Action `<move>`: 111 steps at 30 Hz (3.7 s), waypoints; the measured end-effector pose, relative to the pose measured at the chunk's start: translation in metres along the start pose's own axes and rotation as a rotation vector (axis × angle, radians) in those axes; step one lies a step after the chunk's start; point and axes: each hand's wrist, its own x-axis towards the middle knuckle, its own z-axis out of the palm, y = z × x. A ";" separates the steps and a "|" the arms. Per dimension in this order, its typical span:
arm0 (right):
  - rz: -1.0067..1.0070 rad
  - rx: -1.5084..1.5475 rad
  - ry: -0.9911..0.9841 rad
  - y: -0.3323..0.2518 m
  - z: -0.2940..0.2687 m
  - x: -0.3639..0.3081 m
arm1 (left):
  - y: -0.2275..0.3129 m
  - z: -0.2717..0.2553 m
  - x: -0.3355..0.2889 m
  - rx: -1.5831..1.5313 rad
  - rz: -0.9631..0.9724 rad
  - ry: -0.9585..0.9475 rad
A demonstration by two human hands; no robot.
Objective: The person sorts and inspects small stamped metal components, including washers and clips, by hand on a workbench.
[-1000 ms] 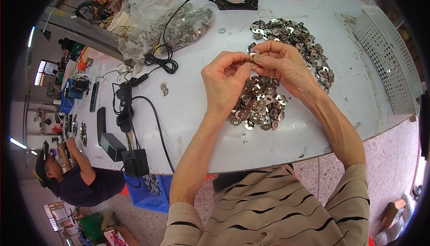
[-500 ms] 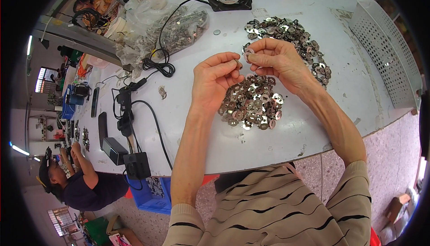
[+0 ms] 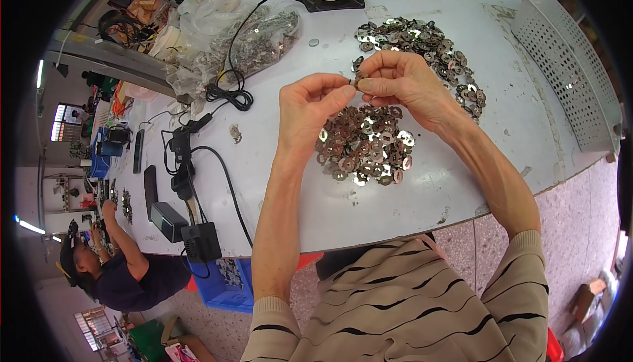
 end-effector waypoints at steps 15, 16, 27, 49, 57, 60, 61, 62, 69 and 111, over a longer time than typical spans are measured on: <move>-0.005 -0.046 0.016 -0.001 0.001 -0.001 | -0.007 -0.016 0.006 -0.580 -0.289 -0.253; 0.005 -0.064 0.011 -0.002 0.001 -0.001 | -0.008 -0.017 0.007 -0.578 -0.291 -0.254; -0.005 -0.027 0.003 -0.004 0.000 -0.002 | 0.006 -0.027 0.004 -0.263 -0.124 -0.503; -0.107 -0.206 -0.079 -0.008 0.003 -0.004 | -0.001 -0.009 0.005 -0.222 -0.113 -0.149; -0.205 -0.431 0.060 0.001 -0.016 0.010 | 0.001 -0.016 0.005 -0.325 -0.208 -0.218; -0.381 -0.808 0.166 0.008 -0.027 0.016 | 0.005 -0.019 0.005 -0.179 -0.183 -0.237; -0.434 -0.896 0.177 0.011 -0.029 0.017 | 0.006 -0.022 0.005 -0.182 -0.179 -0.246; -0.486 -0.983 0.189 0.011 -0.033 0.018 | 0.007 -0.026 0.005 -0.032 -0.150 -0.290; -0.471 -1.162 0.125 0.015 -0.036 0.018 | 0.012 -0.032 0.001 0.283 -0.157 -0.325; -0.110 -0.121 -0.210 -0.007 -0.013 0.005 | -0.004 0.005 0.001 -0.029 0.061 -0.030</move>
